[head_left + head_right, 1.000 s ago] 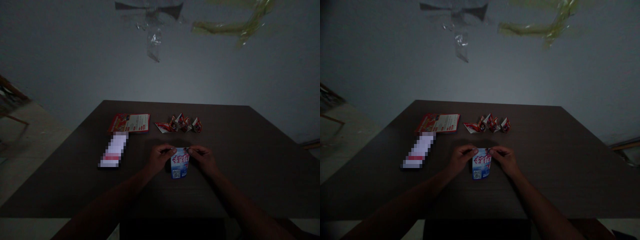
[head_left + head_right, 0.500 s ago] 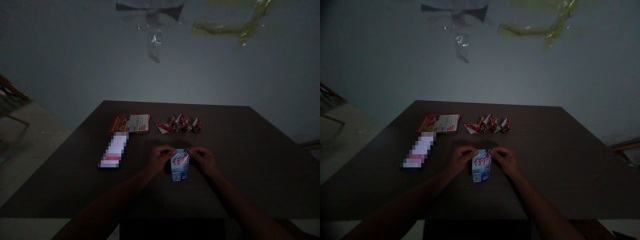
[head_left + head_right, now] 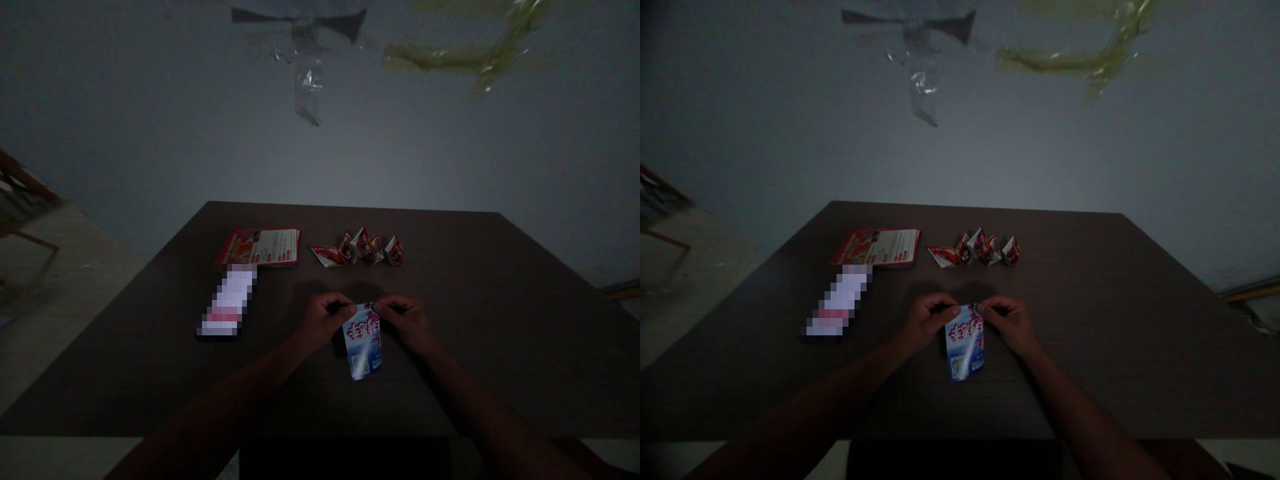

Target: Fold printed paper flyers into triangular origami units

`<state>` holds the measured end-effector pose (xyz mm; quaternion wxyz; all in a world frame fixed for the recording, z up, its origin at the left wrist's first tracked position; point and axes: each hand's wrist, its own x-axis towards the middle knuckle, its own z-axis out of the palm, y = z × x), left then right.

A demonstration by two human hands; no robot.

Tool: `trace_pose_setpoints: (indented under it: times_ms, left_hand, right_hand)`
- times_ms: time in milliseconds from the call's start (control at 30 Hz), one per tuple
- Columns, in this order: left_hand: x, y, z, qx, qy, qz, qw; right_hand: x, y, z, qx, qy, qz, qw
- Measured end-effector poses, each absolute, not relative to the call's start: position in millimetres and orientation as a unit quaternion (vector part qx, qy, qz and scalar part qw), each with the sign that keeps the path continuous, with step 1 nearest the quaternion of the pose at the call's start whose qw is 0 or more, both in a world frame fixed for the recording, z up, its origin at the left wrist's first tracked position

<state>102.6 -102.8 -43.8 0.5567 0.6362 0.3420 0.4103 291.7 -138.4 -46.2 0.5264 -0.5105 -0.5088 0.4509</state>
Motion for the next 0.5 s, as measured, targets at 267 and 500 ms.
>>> trace_pose_setpoints:
  times_ms: [267,500]
  left_hand:
    - [101.8,-102.6,-42.0,0.641,0.357,0.419,0.535]
    - [104.0,-102.0,-45.1,0.649,0.36,0.404,0.535]
  right_hand:
    - [293.0,-138.1,-50.7,-0.508,-0.521,0.472,0.497]
    - [294.4,-138.5,-49.5,-0.503,-0.531,0.479,0.486]
